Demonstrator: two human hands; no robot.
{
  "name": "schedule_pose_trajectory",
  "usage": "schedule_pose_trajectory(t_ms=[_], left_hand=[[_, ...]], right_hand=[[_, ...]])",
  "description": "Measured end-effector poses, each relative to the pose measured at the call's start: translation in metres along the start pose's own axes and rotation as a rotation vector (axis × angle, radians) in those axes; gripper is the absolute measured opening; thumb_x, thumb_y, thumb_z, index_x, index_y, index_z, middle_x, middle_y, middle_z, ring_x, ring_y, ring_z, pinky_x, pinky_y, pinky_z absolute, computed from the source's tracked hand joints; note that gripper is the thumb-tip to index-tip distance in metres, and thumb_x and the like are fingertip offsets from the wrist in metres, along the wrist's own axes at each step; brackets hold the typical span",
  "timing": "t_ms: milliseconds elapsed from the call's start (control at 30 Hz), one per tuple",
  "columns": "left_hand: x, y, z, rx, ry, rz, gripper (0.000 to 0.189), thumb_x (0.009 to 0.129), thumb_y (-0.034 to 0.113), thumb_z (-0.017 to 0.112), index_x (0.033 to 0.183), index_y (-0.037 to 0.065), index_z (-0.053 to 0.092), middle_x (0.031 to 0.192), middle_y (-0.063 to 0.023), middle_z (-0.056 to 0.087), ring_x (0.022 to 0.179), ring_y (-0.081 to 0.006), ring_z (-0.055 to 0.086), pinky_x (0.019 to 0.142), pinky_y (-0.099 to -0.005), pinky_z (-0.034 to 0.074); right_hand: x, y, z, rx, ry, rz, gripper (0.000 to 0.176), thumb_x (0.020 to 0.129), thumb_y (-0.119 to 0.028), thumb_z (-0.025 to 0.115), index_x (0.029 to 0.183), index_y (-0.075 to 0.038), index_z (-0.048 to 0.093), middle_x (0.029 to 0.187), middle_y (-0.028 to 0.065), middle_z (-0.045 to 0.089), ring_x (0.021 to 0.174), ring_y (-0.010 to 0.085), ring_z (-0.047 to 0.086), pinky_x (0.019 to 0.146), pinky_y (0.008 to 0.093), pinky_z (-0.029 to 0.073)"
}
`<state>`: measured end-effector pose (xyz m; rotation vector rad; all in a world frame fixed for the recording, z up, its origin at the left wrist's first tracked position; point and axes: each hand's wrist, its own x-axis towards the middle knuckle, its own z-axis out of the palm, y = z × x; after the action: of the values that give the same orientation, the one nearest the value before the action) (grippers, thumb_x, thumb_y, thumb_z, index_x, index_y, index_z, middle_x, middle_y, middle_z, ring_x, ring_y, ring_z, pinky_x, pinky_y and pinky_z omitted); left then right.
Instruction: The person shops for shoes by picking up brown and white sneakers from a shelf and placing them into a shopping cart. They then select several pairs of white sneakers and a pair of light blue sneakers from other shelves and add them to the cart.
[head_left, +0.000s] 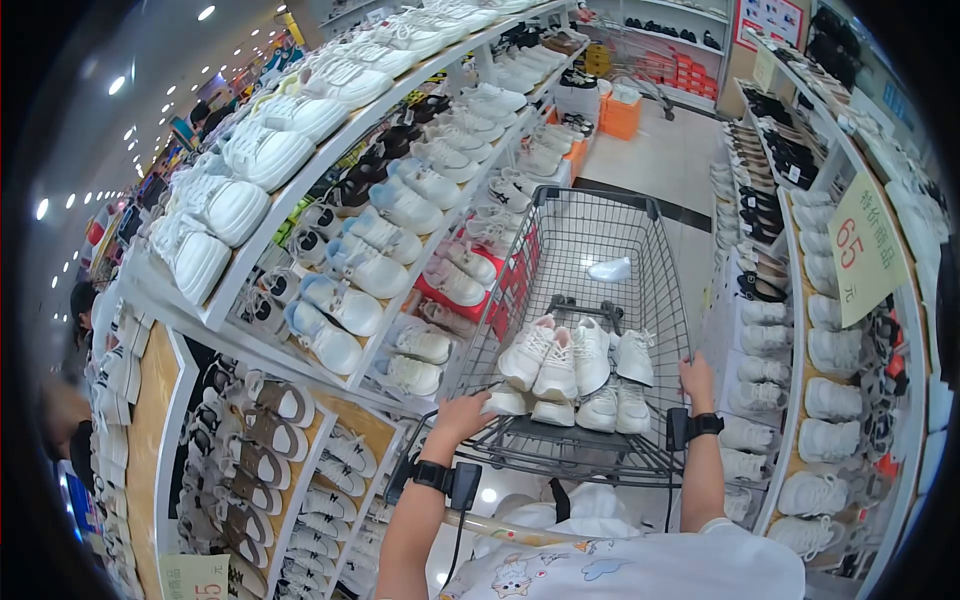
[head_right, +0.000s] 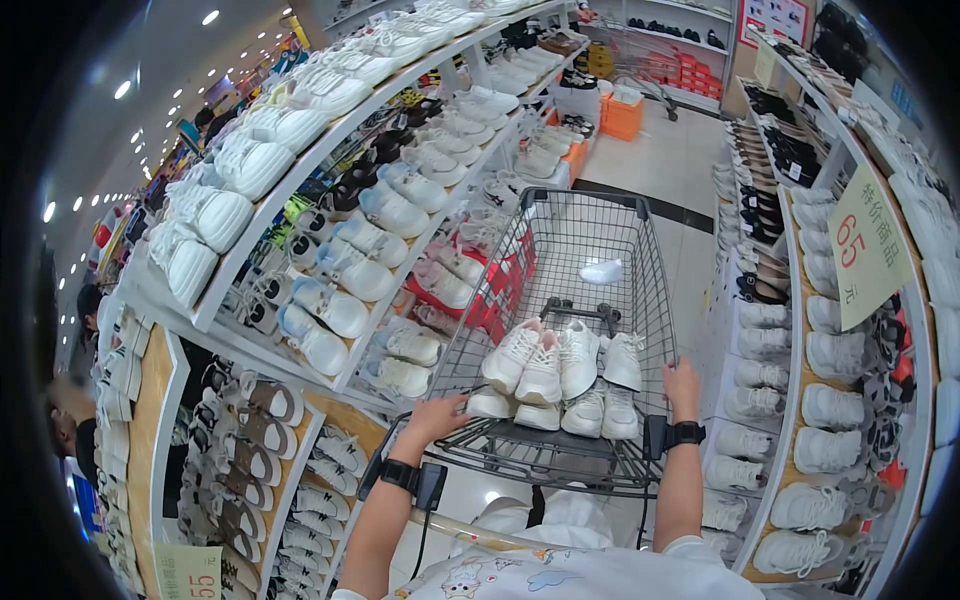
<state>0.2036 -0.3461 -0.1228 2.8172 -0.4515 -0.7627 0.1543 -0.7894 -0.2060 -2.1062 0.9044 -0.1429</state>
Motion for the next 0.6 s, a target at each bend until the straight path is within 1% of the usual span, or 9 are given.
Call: schedule_pose_trajectory(t_ms=[100,200,267,300,367,400,500,567,600], left_hand=[[-0.002,-0.003,0.002,0.016,-0.007,-0.03,0.042,0.079,0.04,0.054,0.114,0.018,0.051,0.097,-0.0116,0.062,0.094,-0.0276,0.057,0.087,-0.0518,0.03],[-0.001,-0.004,0.005,0.015,0.002,-0.02,0.041,0.08,0.04,0.054,0.114,0.018,0.051,0.096,-0.0113,0.063,0.093,-0.0274,0.058,0.086,-0.0513,0.031],[-0.001,-0.004,0.005,0.02,0.003,-0.025,0.04,0.08,0.039,0.054,0.114,0.018,0.051,0.095,-0.0112,0.063,0.091,-0.0278,0.058,0.085,-0.0513,0.031],[-0.001,-0.003,0.006,0.021,0.011,-0.026,0.039,0.08,0.038,0.054,0.113,0.018,0.051,0.094,-0.011,0.063,0.091,-0.028,0.058,0.085,-0.0514,0.031],[-0.002,-0.003,0.007,0.013,0.01,-0.027,0.039,0.08,0.038,0.055,0.113,0.018,0.051,0.094,-0.011,0.063,0.091,-0.028,0.058,0.085,-0.0514,0.031],[-0.002,-0.004,0.007,0.007,0.014,-0.018,0.039,0.08,0.038,0.055,0.113,0.018,0.051,0.094,-0.011,0.063,0.091,-0.028,0.058,0.085,-0.0513,0.032],[-0.003,-0.004,0.007,-0.003,0.009,-0.02,0.04,0.08,0.038,0.055,0.113,0.017,0.051,0.096,-0.0113,0.063,0.092,-0.0284,0.058,0.085,-0.0511,0.032],[-0.003,-0.003,0.007,-0.008,0.003,-0.021,0.041,0.079,0.039,0.055,0.114,0.017,0.051,0.096,-0.0115,0.062,0.092,-0.0287,0.058,0.086,-0.0511,0.032],[-0.003,-0.003,0.006,-0.01,0.001,-0.023,0.041,0.08,0.039,0.054,0.114,0.017,0.051,0.097,-0.0114,0.062,0.093,-0.0287,0.057,0.086,-0.0512,0.031]], right_hand=[[0.001,-0.002,0.003,-0.024,-0.025,0.021,0.017,0.076,-0.015,0.054,0.086,-0.001,0.05,0.06,0.0164,0.057,0.046,0.028,0.058,0.042,0.0376,0.046],[0.002,0.001,0.003,-0.047,-0.04,0.001,0.016,0.077,-0.014,0.053,0.085,0.0,0.049,0.061,0.0168,0.057,0.047,0.0289,0.058,0.041,0.0367,0.047],[0.004,0.004,0.004,-0.027,0.013,-0.037,0.018,0.078,-0.015,0.053,0.084,0.001,0.048,0.062,0.0167,0.058,0.046,0.0281,0.058,0.04,0.0359,0.047],[0.006,0.008,0.004,-0.03,0.004,-0.037,0.018,0.078,-0.015,0.053,0.084,0.001,0.048,0.062,0.0167,0.058,0.046,0.0281,0.058,0.04,0.0359,0.047],[0.011,0.009,0.006,0.023,-0.066,-0.008,0.024,0.079,-0.012,0.052,0.096,0.005,0.046,0.069,0.0152,0.057,0.047,0.0211,0.057,0.035,0.0329,0.047],[0.01,0.007,0.006,0.025,-0.074,-0.012,0.024,0.079,-0.012,0.052,0.096,0.005,0.046,0.069,0.0152,0.057,0.047,0.0211,0.057,0.035,0.0329,0.047],[0.008,0.003,0.001,-0.013,-0.074,0.001,0.025,0.081,-0.016,0.053,0.092,0.006,0.047,0.064,0.0142,0.057,0.044,0.0213,0.056,0.034,0.0321,0.046],[0.009,0.004,-0.001,-0.047,-0.093,0.024,0.026,0.082,-0.02,0.052,0.087,0.006,0.048,0.058,0.0128,0.056,0.04,0.0216,0.055,0.032,0.0319,0.043],[0.011,0.006,0.0,-0.047,-0.095,0.024,0.026,0.082,-0.02,0.052,0.087,0.006,0.048,0.058,0.0128,0.056,0.04,0.0216,0.055,0.032,0.0319,0.043]])
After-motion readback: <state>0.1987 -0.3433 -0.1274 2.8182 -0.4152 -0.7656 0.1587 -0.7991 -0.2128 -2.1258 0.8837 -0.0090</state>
